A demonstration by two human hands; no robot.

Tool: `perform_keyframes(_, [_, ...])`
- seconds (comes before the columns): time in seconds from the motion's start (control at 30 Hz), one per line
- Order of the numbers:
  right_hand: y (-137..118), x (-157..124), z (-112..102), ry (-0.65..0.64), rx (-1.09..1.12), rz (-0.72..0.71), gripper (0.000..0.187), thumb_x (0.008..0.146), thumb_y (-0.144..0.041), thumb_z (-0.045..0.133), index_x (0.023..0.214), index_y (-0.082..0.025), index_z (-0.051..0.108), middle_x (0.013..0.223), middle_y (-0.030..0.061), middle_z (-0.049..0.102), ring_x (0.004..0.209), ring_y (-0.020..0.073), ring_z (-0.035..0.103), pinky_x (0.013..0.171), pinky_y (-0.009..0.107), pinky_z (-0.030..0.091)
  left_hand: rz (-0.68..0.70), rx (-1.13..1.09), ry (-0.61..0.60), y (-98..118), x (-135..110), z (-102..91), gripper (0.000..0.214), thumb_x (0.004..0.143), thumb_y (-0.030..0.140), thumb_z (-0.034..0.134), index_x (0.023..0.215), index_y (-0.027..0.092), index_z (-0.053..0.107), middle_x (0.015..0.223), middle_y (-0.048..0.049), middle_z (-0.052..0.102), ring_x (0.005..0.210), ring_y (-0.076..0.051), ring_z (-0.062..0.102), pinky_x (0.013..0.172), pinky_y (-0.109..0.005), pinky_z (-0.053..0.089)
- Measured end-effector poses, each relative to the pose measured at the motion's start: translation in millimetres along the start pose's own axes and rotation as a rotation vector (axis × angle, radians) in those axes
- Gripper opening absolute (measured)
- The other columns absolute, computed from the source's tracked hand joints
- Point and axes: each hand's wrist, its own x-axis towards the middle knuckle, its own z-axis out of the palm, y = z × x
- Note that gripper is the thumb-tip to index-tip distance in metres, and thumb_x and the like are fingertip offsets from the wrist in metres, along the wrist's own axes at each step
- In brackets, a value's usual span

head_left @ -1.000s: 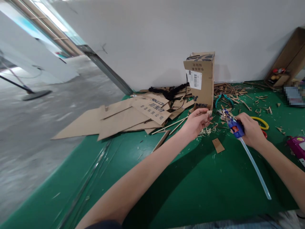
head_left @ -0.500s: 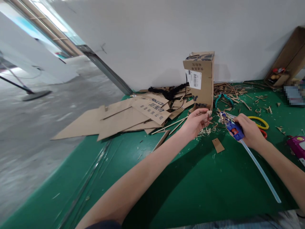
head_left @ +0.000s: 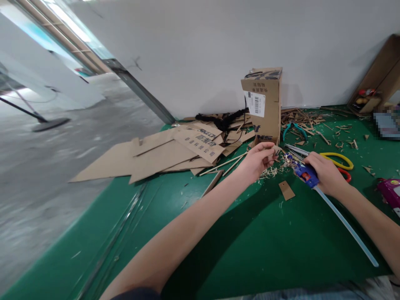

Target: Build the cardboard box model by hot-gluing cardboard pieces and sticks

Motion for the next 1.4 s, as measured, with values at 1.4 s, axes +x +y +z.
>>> perform_keyframes(1.4, [-1.7,1.7,-1.3,-0.030,-0.013,0.006,0.014,0.081,-0.018,0.052,0.089,-0.023,0.042,0.083,0.0061,0.054,0.067,0.0194,0.046,0.057,0.029,0.030,-0.017,-0.020,-0.035,-1.2,1.0,-2.1,0.014,0.077,0.008,0.072,0.086,0.017,0.067,0.074,0.0000,0.065,0.065,-0.010,0.061,0.061,-0.025,0.044])
